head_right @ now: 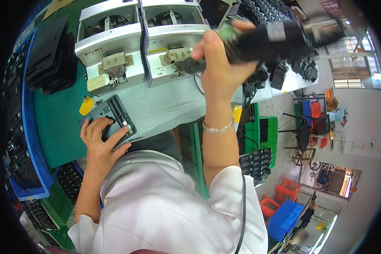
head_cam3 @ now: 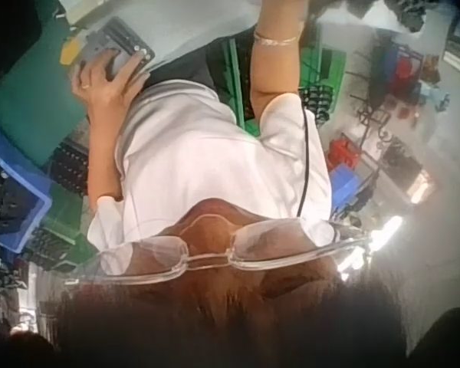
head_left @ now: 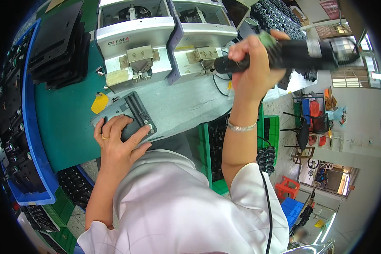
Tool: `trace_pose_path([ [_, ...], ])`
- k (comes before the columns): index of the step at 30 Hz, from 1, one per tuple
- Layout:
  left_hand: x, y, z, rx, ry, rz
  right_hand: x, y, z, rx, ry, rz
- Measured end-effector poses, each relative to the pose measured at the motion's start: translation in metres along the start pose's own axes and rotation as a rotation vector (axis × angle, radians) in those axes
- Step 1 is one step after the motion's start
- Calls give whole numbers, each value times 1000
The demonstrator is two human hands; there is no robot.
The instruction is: The person assembles small grey plastic housings by hand at a factory workbench, securing them with screws using an electric power screwdriver.
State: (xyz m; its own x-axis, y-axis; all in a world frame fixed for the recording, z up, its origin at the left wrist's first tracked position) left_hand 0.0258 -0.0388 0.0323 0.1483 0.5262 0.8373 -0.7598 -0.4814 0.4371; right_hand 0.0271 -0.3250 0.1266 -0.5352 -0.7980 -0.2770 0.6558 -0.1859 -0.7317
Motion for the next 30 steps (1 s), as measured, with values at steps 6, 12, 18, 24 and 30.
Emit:
trace_pose_path([
  [6, 12, 1, -13, 42, -6, 9, 10, 14, 25, -202, -144, 122],
  [12, 15, -12, -37, 86, 87, 18, 5, 2, 14, -89, -279, 166],
  [18, 15, -18, -49, 125, 126, 14, 4, 5, 13, -126, -291, 133],
  [24, 12, -19, -51, 155, 142, 5, -1, -18, -19, -141, -171, 238],
  [30, 7, -22, -50, 93, 143, 25, -61, -21, -92, -398, -231, 507],
])
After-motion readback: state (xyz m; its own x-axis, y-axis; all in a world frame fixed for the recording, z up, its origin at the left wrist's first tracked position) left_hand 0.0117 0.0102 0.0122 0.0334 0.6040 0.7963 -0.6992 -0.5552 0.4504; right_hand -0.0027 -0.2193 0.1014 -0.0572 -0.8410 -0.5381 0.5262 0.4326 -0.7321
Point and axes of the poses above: each hand's wrist, its own z-axis towards the middle knuckle, its own x-axis out of the back of the hand, y = z × x, the point moved 1 cm from there along z, towards the middle knuckle, and after that the axes turned 2 degrees about z, right-handed, at the moved point
